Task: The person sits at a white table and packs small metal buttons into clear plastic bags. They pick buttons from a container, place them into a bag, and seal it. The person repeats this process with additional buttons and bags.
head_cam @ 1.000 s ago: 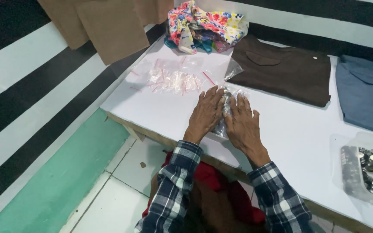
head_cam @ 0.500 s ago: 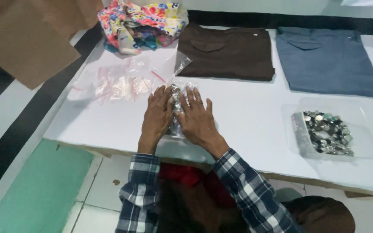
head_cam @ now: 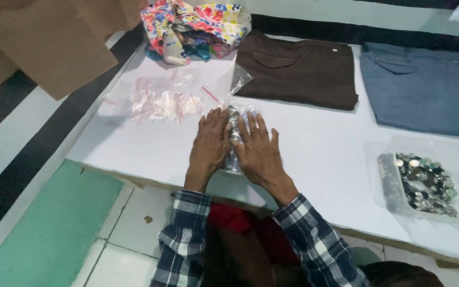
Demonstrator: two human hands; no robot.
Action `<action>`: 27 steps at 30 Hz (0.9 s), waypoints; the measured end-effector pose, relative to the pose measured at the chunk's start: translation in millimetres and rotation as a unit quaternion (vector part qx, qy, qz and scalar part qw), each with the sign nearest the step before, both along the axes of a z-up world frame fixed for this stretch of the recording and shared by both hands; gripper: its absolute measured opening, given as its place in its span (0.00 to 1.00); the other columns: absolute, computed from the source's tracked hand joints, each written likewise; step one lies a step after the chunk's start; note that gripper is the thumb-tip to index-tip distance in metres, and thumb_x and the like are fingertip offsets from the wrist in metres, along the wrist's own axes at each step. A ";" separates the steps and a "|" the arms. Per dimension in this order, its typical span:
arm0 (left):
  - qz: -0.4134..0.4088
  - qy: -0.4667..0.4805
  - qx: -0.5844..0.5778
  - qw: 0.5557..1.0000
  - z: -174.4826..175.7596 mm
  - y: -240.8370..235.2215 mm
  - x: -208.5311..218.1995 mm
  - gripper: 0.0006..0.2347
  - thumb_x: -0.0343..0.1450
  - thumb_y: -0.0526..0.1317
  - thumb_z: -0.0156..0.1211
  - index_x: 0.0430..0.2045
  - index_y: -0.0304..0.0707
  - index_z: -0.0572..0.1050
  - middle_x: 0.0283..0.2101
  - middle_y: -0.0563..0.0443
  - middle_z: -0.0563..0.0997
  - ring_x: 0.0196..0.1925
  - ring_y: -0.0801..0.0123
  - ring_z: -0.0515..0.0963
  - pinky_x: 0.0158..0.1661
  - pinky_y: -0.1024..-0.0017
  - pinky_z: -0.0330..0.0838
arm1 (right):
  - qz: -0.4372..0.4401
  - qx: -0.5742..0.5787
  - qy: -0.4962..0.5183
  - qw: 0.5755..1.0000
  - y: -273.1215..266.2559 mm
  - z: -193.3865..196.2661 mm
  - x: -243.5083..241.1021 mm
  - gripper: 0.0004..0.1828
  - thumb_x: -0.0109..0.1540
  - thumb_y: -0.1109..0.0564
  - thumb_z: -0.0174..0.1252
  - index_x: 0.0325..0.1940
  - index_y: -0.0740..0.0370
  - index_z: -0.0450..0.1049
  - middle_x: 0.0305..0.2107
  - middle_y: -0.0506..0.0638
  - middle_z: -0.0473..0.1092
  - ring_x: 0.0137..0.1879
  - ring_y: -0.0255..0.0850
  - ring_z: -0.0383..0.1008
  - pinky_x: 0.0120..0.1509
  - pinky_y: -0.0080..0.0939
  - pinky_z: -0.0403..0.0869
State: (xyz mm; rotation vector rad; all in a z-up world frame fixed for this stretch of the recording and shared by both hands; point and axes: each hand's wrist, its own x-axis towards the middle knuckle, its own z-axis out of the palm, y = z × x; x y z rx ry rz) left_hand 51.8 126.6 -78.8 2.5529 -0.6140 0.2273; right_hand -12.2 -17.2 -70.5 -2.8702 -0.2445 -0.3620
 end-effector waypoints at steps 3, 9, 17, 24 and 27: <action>0.004 -0.004 0.004 1.000 -2.7 -4.1 0.8 0.25 0.79 0.53 0.26 0.68 0.44 0.58 0.70 0.39 0.62 0.74 0.51 0.56 0.72 0.55 0.41 | -0.002 -0.004 -0.002 1.000 -1.9 -2.4 1.4 0.33 0.72 0.41 0.27 0.78 0.57 0.46 0.73 0.66 0.47 0.78 0.61 0.43 0.70 0.72 0.51; -0.005 -0.029 -0.039 0.999 5.4 -3.8 -6.9 0.24 0.79 0.52 0.28 0.67 0.40 0.59 0.68 0.35 0.64 0.73 0.48 0.60 0.72 0.52 0.45 | -0.009 -0.007 -0.021 1.000 -3.8 -13.9 5.8 0.34 0.72 0.39 0.27 0.79 0.55 0.46 0.74 0.66 0.45 0.79 0.60 0.41 0.70 0.69 0.50; -0.006 -0.077 -0.015 0.997 -4.8 -3.4 -3.5 0.22 0.79 0.48 0.32 0.66 0.38 0.60 0.66 0.35 0.67 0.71 0.48 0.64 0.71 0.52 0.50 | -0.012 -0.026 0.016 0.999 -5.7 -10.9 6.8 0.36 0.71 0.35 0.22 0.79 0.52 0.48 0.74 0.63 0.46 0.80 0.57 0.40 0.72 0.68 0.49; -0.004 -0.062 -0.026 0.998 -3.3 -7.9 -6.7 0.23 0.79 0.50 0.29 0.67 0.38 0.58 0.68 0.33 0.64 0.72 0.46 0.61 0.71 0.50 0.48 | -0.025 -0.028 0.021 0.999 -5.2 -9.6 5.7 0.35 0.71 0.37 0.23 0.80 0.52 0.43 0.75 0.62 0.43 0.80 0.57 0.40 0.73 0.68 0.49; -0.002 -0.058 -0.025 0.998 -3.0 -7.9 -5.6 0.23 0.80 0.51 0.27 0.67 0.39 0.57 0.69 0.34 0.63 0.73 0.46 0.60 0.72 0.51 0.47 | -0.027 -0.021 0.021 0.999 -6.1 -10.4 6.8 0.36 0.71 0.35 0.22 0.80 0.52 0.43 0.75 0.62 0.43 0.80 0.56 0.39 0.73 0.68 0.48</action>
